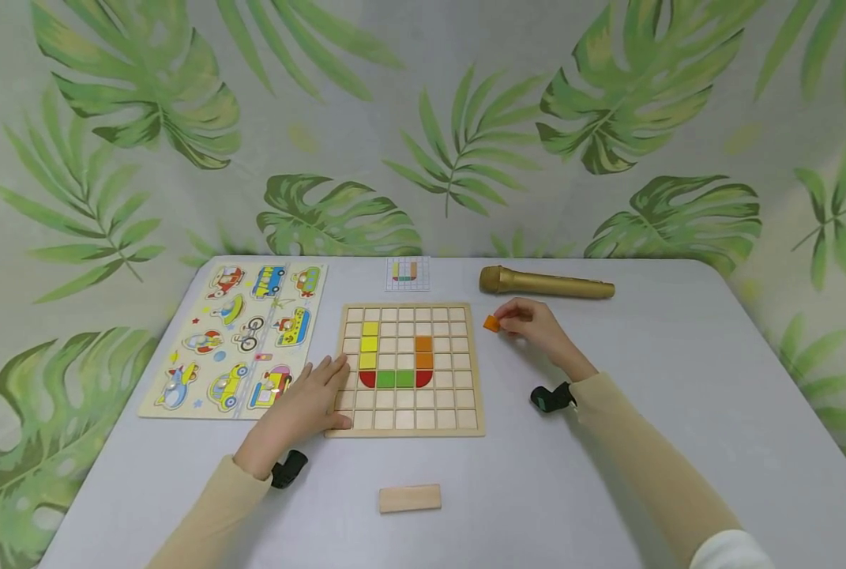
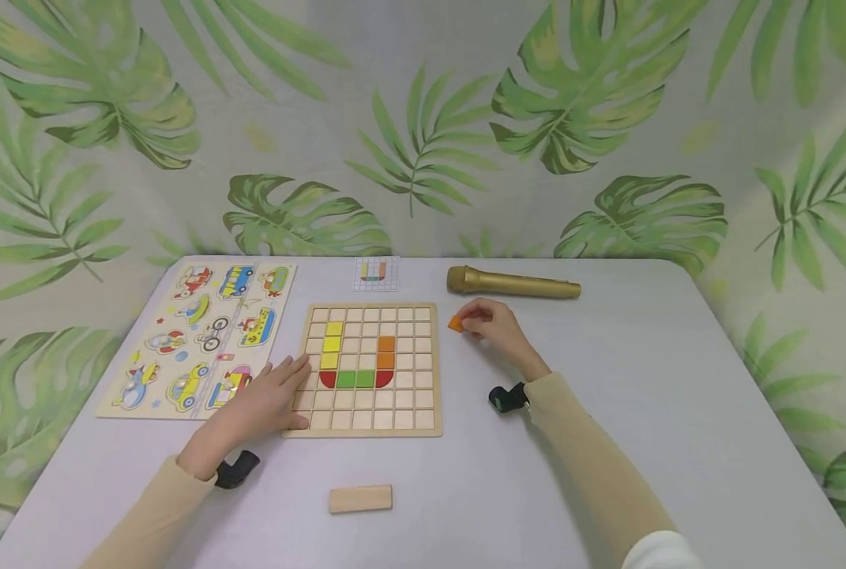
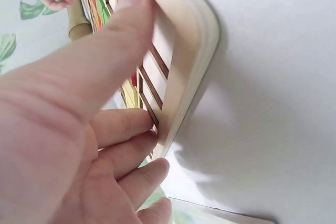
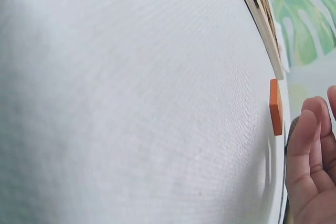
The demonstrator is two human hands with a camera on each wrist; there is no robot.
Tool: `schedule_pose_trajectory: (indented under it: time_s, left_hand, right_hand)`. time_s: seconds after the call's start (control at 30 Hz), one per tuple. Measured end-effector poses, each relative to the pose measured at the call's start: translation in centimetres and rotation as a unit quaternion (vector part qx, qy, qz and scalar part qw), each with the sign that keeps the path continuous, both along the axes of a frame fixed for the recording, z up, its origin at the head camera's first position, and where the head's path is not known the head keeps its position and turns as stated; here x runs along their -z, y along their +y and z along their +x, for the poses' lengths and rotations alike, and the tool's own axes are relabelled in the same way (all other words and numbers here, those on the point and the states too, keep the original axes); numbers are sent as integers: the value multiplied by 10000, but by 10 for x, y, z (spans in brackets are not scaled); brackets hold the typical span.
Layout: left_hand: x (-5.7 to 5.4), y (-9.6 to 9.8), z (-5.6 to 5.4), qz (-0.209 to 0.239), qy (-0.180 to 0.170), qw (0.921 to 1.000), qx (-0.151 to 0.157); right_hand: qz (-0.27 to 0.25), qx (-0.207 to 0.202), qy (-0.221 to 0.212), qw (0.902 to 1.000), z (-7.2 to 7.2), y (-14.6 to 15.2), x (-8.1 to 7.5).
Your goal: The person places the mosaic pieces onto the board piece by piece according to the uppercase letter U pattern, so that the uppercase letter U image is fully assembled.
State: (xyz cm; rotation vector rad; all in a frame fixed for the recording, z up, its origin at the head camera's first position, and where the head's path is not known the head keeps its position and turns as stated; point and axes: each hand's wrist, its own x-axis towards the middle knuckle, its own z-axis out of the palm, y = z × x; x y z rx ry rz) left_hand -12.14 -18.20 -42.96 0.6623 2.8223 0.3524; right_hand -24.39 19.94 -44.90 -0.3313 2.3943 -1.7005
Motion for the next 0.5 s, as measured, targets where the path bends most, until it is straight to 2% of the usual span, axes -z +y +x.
schedule_pose_trajectory:
  time_s: [0.3, 0.5]
  left_hand:
    - [-1, 2, 3, 51, 55, 9999, -67]
    - [0, 1, -1, 97, 42, 9999, -82]
  right_hand:
    - [315, 102, 316, 9990, -3, 1, 0]
    - [285, 127, 199, 9993, -6, 2, 2]
